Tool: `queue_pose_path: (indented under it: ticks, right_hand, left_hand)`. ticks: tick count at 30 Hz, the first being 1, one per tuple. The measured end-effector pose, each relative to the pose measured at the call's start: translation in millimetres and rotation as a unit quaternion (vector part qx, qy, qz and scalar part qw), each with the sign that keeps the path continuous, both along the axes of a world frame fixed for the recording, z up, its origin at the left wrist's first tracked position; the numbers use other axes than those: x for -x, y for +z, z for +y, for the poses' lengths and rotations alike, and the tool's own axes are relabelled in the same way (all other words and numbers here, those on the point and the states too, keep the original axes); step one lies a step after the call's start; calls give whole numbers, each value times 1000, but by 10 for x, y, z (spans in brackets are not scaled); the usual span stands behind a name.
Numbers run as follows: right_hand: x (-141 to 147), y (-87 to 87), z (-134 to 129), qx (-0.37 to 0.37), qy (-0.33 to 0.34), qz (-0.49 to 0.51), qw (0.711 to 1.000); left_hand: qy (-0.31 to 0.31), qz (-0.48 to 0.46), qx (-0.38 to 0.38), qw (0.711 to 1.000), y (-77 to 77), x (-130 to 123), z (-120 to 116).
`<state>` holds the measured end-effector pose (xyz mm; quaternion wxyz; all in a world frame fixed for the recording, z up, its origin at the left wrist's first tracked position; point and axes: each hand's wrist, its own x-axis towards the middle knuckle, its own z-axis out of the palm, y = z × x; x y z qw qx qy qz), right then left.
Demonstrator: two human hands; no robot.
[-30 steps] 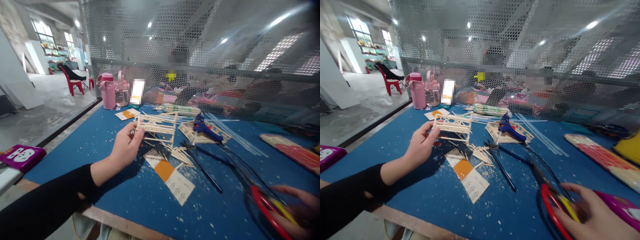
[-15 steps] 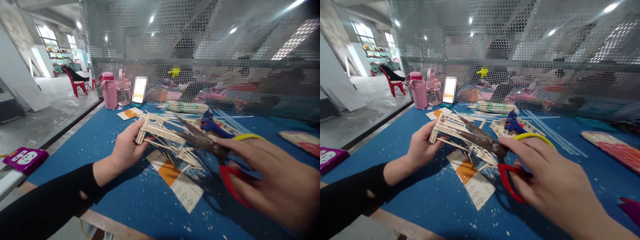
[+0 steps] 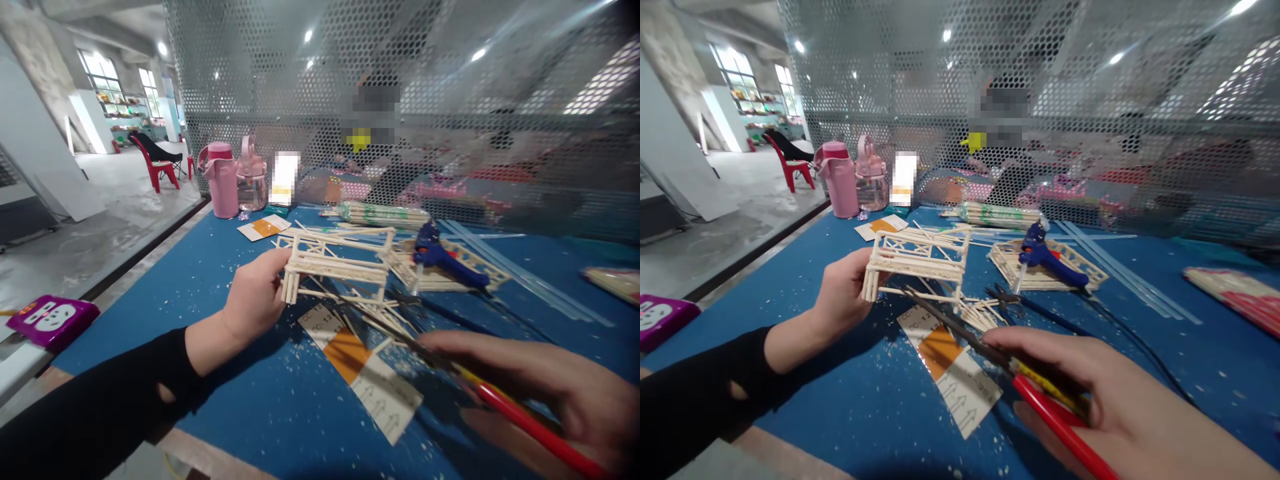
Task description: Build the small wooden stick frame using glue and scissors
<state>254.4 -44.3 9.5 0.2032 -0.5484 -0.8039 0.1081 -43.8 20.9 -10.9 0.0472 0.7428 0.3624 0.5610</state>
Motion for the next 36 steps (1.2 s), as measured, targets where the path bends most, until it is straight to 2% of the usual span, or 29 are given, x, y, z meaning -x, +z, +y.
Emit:
queue_pose_path:
  ticks: [4, 15, 18, 25, 30, 36]
  right_hand:
    - [85, 97, 60, 105, 11, 72, 992]
    - [335, 285, 98, 244, -17, 133, 961]
    - [304, 275, 109, 245, -13, 120, 962]
    - [189, 183, 140, 197, 13, 103, 975]
    - [118, 132, 135, 150, 8, 74, 986]
    - [188, 142, 116, 144, 8, 98, 985]
  left_hand:
    - [-7, 8, -11, 1000, -4, -10, -16]
    - [-11, 18, -9, 1000, 5, 12, -20]
    - [-18, 17, -6, 1000, -5, 17, -19]
    - [-26, 21, -17, 999, -15, 21, -17]
    - [-25, 27, -38, 999, -16, 16, -4]
    - [-19, 32, -61, 997, -15, 8, -5]
